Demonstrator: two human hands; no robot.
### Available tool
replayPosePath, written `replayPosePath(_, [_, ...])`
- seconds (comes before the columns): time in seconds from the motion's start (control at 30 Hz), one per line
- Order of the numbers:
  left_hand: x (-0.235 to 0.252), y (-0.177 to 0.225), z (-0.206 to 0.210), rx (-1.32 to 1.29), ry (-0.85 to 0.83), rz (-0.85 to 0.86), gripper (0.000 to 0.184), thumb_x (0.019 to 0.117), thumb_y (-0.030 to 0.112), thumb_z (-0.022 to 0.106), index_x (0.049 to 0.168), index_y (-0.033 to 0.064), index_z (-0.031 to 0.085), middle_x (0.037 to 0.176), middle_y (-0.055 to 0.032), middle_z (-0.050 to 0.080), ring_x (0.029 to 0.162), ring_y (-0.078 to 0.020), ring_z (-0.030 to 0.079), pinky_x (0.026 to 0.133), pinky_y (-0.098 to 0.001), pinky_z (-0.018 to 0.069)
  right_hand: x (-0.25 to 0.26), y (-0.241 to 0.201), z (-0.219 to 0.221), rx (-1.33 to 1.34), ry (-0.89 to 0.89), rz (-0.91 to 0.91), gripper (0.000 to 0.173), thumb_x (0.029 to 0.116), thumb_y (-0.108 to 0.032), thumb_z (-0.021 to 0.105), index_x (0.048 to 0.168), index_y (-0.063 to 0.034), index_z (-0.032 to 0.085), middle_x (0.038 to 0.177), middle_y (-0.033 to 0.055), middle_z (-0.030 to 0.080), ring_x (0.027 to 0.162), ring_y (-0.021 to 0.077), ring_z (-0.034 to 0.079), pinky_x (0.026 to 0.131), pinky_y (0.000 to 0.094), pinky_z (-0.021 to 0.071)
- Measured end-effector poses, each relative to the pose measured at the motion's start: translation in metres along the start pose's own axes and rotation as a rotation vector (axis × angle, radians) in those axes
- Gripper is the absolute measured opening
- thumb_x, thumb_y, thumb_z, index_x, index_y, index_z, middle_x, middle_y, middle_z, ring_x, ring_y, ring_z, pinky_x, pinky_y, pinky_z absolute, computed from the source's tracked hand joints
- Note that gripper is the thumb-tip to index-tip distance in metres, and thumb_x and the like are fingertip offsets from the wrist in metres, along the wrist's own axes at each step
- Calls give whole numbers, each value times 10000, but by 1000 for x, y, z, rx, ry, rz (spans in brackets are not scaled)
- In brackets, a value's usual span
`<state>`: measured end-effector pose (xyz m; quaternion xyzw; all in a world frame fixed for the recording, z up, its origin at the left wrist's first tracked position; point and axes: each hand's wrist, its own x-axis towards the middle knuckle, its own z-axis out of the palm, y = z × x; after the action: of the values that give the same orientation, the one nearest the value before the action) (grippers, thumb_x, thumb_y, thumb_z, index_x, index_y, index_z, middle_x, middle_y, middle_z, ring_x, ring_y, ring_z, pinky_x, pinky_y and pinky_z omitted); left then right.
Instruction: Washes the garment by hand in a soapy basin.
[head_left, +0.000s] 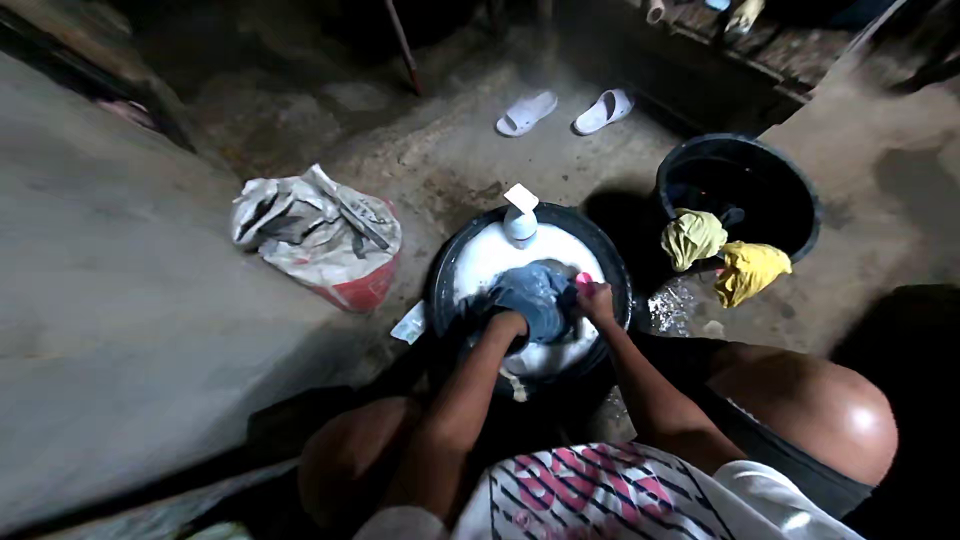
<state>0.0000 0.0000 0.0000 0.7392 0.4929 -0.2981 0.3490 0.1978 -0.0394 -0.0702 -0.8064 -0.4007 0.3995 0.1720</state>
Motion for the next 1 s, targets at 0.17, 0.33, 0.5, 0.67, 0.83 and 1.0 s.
replayPosePath(0.17, [62,-19,60,-18,-113,-117,770,879,461,742,1453,-3,523,1689,-239,132,1545,-498,83,1125,-801,181,4,8,58,-296,-53,-408,698,936,-230,692,1560,-62,427,1633,265,314,1505,432,330,1225,570,304])
replayPosePath(0.33, [89,-26,101,67,-146,-174,872,832,446,794,1500,-7,463,1709,-207,49,1537,-517,50,1108,-833,8,8,64,112,-486,-208,-416,752,1039,-502,463,1636,-91,263,1694,244,162,1578,406,142,1254,645,103])
replayPosePath(0.5, [98,-41,125,-33,-20,-83,947,853,461,784,1606,116,325,1672,-193,249,1537,-453,184,1165,-769,60,13,79,119,-393,-372,-225,791,1050,-526,446,1652,-90,176,1693,252,147,1524,426,299,1212,580,300])
replayPosePath(0.67, [86,-34,106,-84,-170,-116,697,939,382,697,1458,-36,494,1484,-285,497,1392,-483,440,1141,-691,297,15,51,103,-459,-684,-5,667,1105,-512,307,1579,-47,366,1545,246,471,1425,438,458,1152,658,347])
replayPosePath(0.83, [78,-66,31,-508,-137,77,438,1006,246,648,1348,-26,621,1363,-238,620,1302,-366,573,1135,-548,403,11,20,81,-382,-533,-65,486,1082,-370,462,1415,-36,578,1463,263,539,1365,435,514,1128,628,397])
replayPosePath(1.0, [80,-121,13,-639,553,-282,362,997,230,629,1306,40,645,1260,-227,666,1151,-380,655,995,-568,518,-33,4,82,-332,-351,-172,887,919,-667,614,1544,-64,434,1549,258,423,1374,434,492,1082,611,453])
